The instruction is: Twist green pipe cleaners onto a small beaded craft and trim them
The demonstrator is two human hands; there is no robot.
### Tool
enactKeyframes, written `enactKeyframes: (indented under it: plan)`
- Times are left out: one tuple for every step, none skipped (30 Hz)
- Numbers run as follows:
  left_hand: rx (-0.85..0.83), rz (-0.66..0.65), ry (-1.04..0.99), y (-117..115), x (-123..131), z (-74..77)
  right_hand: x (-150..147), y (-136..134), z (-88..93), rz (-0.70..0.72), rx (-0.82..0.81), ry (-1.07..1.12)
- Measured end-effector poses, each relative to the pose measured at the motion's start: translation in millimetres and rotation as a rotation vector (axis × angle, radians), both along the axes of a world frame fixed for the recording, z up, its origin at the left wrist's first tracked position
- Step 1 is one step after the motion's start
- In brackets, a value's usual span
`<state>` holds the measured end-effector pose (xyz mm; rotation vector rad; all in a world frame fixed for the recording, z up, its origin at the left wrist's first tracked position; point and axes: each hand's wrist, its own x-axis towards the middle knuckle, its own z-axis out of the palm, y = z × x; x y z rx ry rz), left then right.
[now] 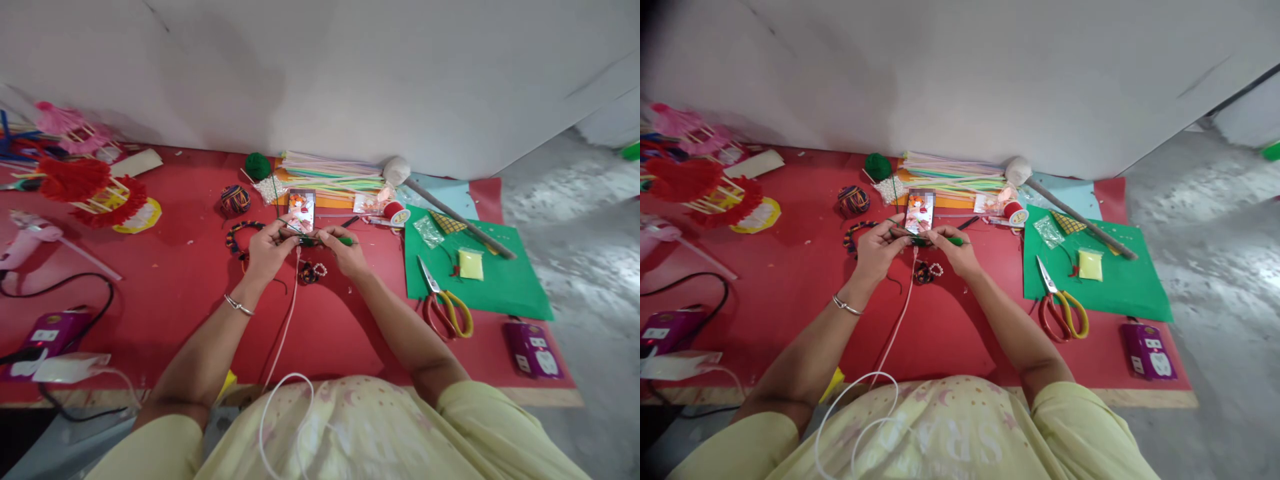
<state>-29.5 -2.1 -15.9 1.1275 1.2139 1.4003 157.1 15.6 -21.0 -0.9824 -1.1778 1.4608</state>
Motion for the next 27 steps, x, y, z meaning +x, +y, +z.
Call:
enactKeyframes:
  plan:
    - [0.003,-0.002,0.009,-0.1,0.0,-0.1,1.8,1.2,0.5,0.013,0.0,-0.008]
    - [0.005,-0.003,0.02,-0.2,0.0,-0.3,3.4,1.9,1.3,0.021,0.004,-0.016]
    - [0.007,-0.002,0.03,-0.3,0.0,-0.4,4.7,2.4,2.1,0.025,0.012,-0.023]
    - [0.009,-0.001,0.039,-0.4,0.0,-0.7,5.6,2.6,2.9,0.028,0.024,-0.031]
    - [0.011,-0.002,0.048,-0.5,-0.1,-0.9,6.3,2.6,3.5,0.03,0.04,-0.039]
    - [0.013,-0.003,0.058,-0.5,-0.2,-1.2,6.6,2.5,3.8,0.029,0.058,-0.05]
    - [0.015,-0.002,0.065,-0.4,-0.4,-1.5,6.6,2.4,3.8,0.025,0.074,-0.063]
    - [0.015,0.001,0.071,-0.2,-0.6,-1.6,6.5,2.3,3.5,0.019,0.087,-0.076]
    - [0.015,0.004,0.076,-0.1,-0.9,-1.7,6.1,2.3,2.9,0.011,0.096,-0.088]
    - [0.013,0.009,0.081,0.1,-1.1,-1.7,5.7,2.2,2.1,0.004,0.103,-0.098]
    - [0.011,0.014,0.083,0.3,-1.2,-1.6,5.3,2.1,1.4,-0.003,0.109,-0.105]
    - [0.01,0.017,0.084,0.4,-1.3,-1.6,4.9,1.9,0.7,-0.009,0.115,-0.108]
    - [0.008,0.018,0.085,0.5,-1.4,-1.5,4.7,1.7,0.2,-0.016,0.123,-0.108]
    - [0.007,0.018,0.086,0.5,-1.4,-1.5,4.5,1.5,0.0,-0.022,0.13,-0.106]
    - [0.007,0.019,0.085,0.5,-1.3,-1.5,4.5,1.3,-0.1,-0.026,0.138,-0.105]
    - [0.007,0.018,0.084,0.4,-1.3,-1.6,4.6,1.1,-0.1,-0.029,0.145,-0.106]
    - [0.006,0.016,0.084,0.3,-1.2,-1.6,4.7,0.9,-0.1,-0.03,0.152,-0.11]
    - [0.005,0.014,0.084,0.1,-1.1,-1.7,4.9,0.9,-0.2,-0.03,0.158,-0.115]
    - [0.003,0.012,0.083,0.0,-1.0,-1.6,5.0,1.0,-0.6,-0.03,0.161,-0.119]
    - [0.0,0.012,0.082,-0.2,-0.9,-1.4,5.1,1.2,-1.2,-0.029,0.161,-0.121]
    - [-0.004,0.013,0.081,-0.3,-0.8,-1.2,5.1,1.4,-2.0,-0.029,0.159,-0.122]
    - [-0.008,0.014,0.081,-0.3,-0.8,-1.0,5.0,1.7,-2.8,-0.031,0.159,-0.123]
    - [-0.011,0.016,0.08,-0.3,-0.7,-0.8,4.9,1.9,-3.5,-0.035,0.161,-0.126]
    - [-0.013,0.017,0.078,-0.3,-0.6,-0.6,4.7,1.9,-3.9,-0.038,0.165,-0.133]
    - [-0.013,0.017,0.077,-0.2,-0.6,-0.5,4.5,1.8,-4.1,-0.042,0.17,-0.143]
    - [-0.013,0.017,0.077,0.0,-0.5,-0.5,4.3,1.5,-3.9,-0.044,0.178,-0.154]
    - [-0.013,0.018,0.076,0.1,-0.4,-0.5,4.1,1.1,-3.4,-0.044,0.187,-0.162]
